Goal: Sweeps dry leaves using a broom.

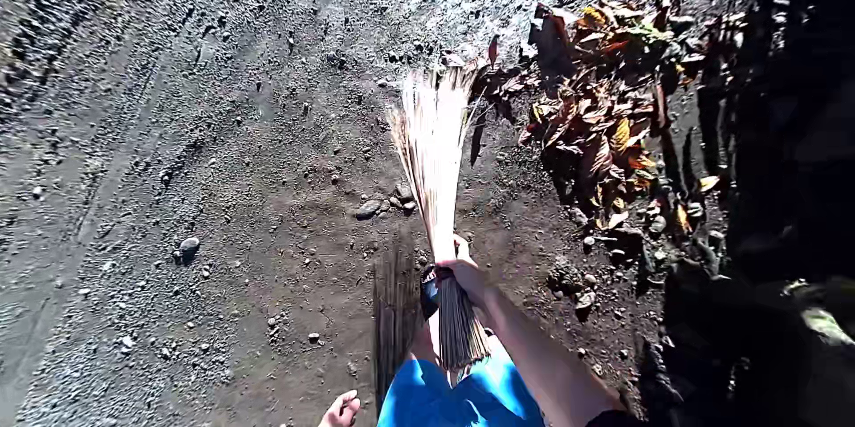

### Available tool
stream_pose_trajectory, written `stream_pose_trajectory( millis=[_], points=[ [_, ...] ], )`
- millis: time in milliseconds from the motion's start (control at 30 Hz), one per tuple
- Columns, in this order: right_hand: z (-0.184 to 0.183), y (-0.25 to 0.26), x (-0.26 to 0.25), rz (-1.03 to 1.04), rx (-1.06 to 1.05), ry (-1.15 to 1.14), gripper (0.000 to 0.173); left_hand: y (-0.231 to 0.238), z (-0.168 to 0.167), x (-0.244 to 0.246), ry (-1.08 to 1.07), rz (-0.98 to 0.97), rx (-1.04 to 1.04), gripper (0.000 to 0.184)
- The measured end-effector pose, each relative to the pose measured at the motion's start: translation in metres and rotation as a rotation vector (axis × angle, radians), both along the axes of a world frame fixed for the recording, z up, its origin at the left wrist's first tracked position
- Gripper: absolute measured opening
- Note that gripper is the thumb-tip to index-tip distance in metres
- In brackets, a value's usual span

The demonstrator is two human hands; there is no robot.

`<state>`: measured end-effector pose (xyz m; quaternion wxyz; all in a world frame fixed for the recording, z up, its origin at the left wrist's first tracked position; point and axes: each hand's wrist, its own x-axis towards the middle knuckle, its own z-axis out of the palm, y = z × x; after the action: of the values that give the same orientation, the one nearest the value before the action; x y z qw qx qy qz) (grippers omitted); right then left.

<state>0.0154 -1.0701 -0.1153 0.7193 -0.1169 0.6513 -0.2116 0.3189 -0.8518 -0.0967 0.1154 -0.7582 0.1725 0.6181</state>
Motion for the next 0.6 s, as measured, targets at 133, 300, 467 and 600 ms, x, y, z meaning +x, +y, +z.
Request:
stream_pose_trajectory(
  millis=[133, 300, 467, 600],
  points=[
    [-0.022, 0.044, 0.012, 0.023, 0.133, -0.388, 0.036, -0.043, -0.024, 0.005, -0.011, 0.001, -0.13, 0.04],
    [-0.05, 0.137, -0.107, -0.987, 0.271, -0.185, 0.03, -0.057, -0.017, 0.027, -0.072, -0.181, -0.126, 0.04],
    [-0.04, 0.16, -0.117, -0.983, 0.259, 0.384, 0.044, -0.028, -0.013, 0.057, -0.173, -0.366, 0.01, 0.042],
    [0.012, 0.169, 0.012, -0.877, 0.093, -0.082, 0.045, -0.016, -0.013, 0.036, -0.129, -0.467, -0.097, 0.041]
  ],
)
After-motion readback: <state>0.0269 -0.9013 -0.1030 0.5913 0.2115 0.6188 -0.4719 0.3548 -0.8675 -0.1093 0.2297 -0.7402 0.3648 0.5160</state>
